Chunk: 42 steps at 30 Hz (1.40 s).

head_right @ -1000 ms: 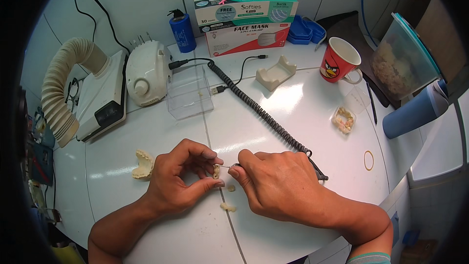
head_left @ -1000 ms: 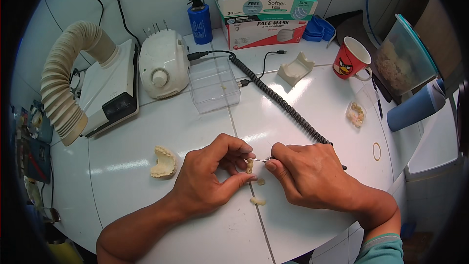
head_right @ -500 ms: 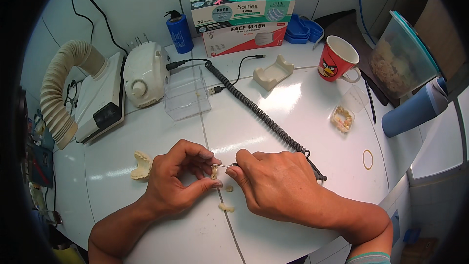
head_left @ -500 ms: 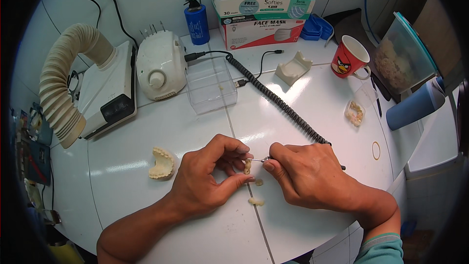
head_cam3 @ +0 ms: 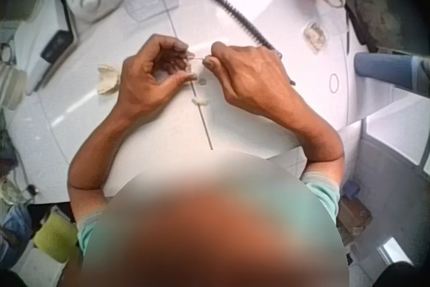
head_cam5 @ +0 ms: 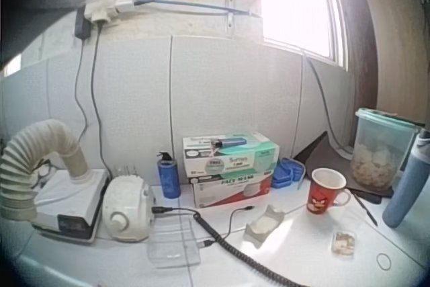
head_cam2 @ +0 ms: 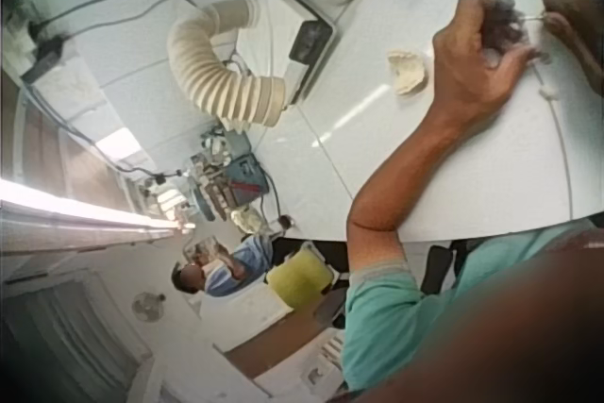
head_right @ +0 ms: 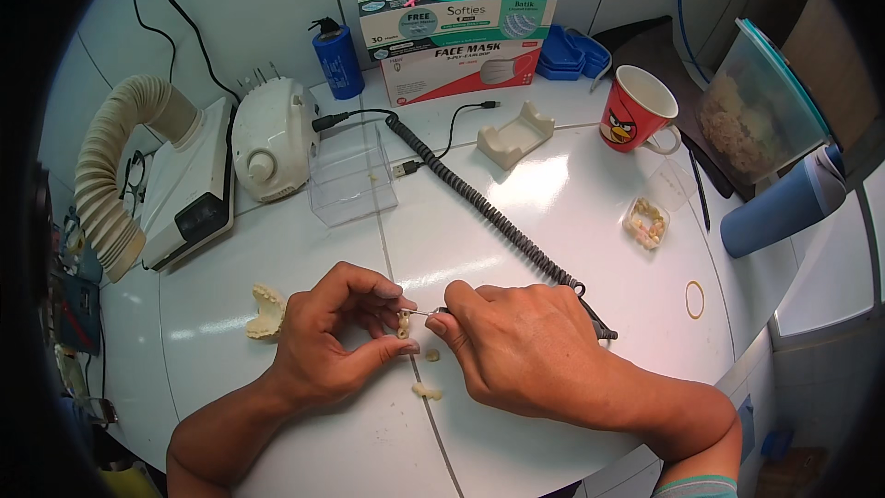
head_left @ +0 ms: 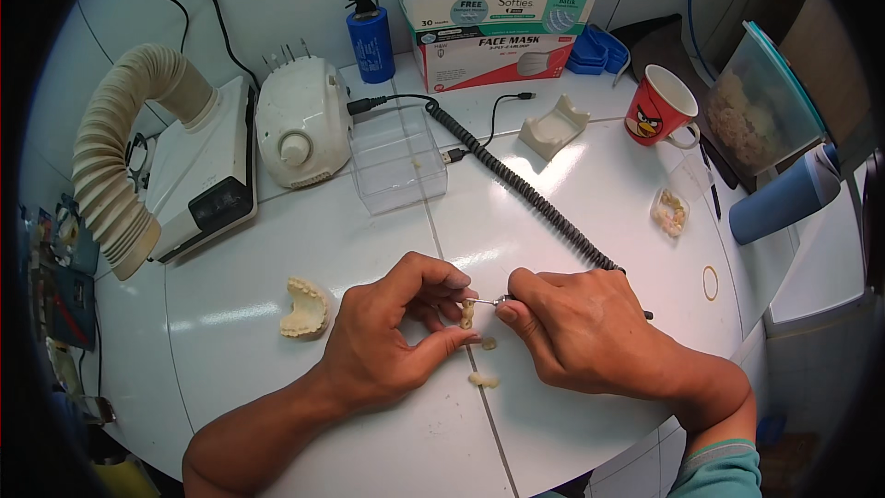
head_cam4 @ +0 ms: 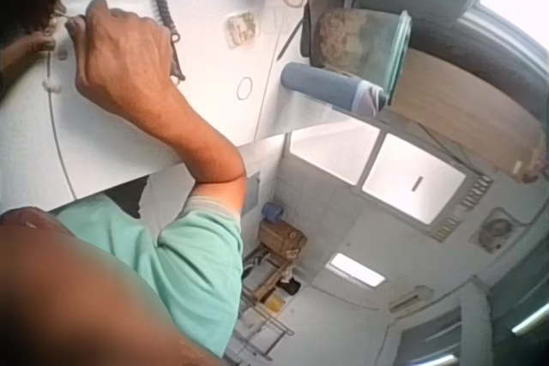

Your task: Using a dental handpiece and small probe to adjust or trim a dental prosthetic component.

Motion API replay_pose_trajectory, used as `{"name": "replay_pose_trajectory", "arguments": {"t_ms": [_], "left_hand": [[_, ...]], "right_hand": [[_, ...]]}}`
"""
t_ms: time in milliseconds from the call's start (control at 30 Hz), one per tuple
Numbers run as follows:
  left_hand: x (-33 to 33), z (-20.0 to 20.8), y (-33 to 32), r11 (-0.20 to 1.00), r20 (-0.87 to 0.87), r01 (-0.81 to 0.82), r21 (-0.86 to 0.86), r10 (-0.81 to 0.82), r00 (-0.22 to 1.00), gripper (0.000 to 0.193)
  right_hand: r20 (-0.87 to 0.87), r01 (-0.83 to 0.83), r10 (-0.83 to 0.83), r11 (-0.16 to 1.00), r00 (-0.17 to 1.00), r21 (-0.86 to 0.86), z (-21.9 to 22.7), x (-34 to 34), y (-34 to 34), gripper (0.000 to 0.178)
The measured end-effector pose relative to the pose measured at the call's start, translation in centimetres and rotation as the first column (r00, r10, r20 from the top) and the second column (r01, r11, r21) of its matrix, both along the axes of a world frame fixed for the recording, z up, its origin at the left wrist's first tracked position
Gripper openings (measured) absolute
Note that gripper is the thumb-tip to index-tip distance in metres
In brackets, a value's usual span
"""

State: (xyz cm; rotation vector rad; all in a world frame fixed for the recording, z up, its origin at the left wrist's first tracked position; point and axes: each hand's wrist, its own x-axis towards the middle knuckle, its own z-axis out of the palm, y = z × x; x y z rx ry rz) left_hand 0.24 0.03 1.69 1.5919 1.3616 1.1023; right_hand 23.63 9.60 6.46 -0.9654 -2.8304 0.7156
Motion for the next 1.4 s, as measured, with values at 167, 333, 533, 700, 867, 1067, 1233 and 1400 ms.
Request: {"name": "replay_pose_trajectory", "arguments": {"t_ms": [167,333,533,700,867,1067,1233,1400], "left_hand": [[-0.01,0.01,0.05,1.0,-0.003,0.01,-0.005,-0.01,1.0,0.05],[0.01,0.15,0.02,1.0,-0.002,0.004,-0.003,-0.004,1.0,0.049],[0.03,0.19,0.01,1.0,-0.002,0.003,-0.009,-0.003,1.0,0.049],[0.11,0.45,0.02,1.0,0.006,0.001,-0.026,-0.001,1.0,0.05],[0.1,0.41,0.06,0.999,0.021,0.0,-0.033,0.001,1.0,0.051],[0.16,0.5,0.09,0.999,0.031,0.006,-0.041,-0.005,0.999,0.049],[0.12,0.38,0.07,0.999,0.038,0.003,-0.043,-0.001,0.999,0.051],[0.18,0.51,0.04,0.999,0.022,-0.001,-0.039,0.002,1.0,0.053]], "right_hand": [[0.013,-0.004,0.005,1.0,1.0,-0.023,0.11,0.0,0.05,0.038],[0.036,-0.001,0.002,0.999,0.999,-0.045,0.27,-0.05,0.04,0.038],[0.045,-0.002,0.003,0.999,0.999,-0.037,0.3,-0.04,0.02,0.038],[0.052,-0.005,0.007,0.999,0.999,-0.045,0.33,-0.08,0.05,0.037],[0.055,-0.015,0.017,0.999,0.998,-0.038,0.42,-0.1,0.01,0.037],[0.046,-0.006,0.007,0.999,0.999,-0.033,0.32,-0.08,-0.01,0.037],[0.041,-0.013,0.015,0.999,0.999,-0.03,0.35,-0.07,0.0,0.037],[0.046,-0.021,0.023,0.999,0.999,-0.036,0.42,-0.1,0.04,0.036]]}}
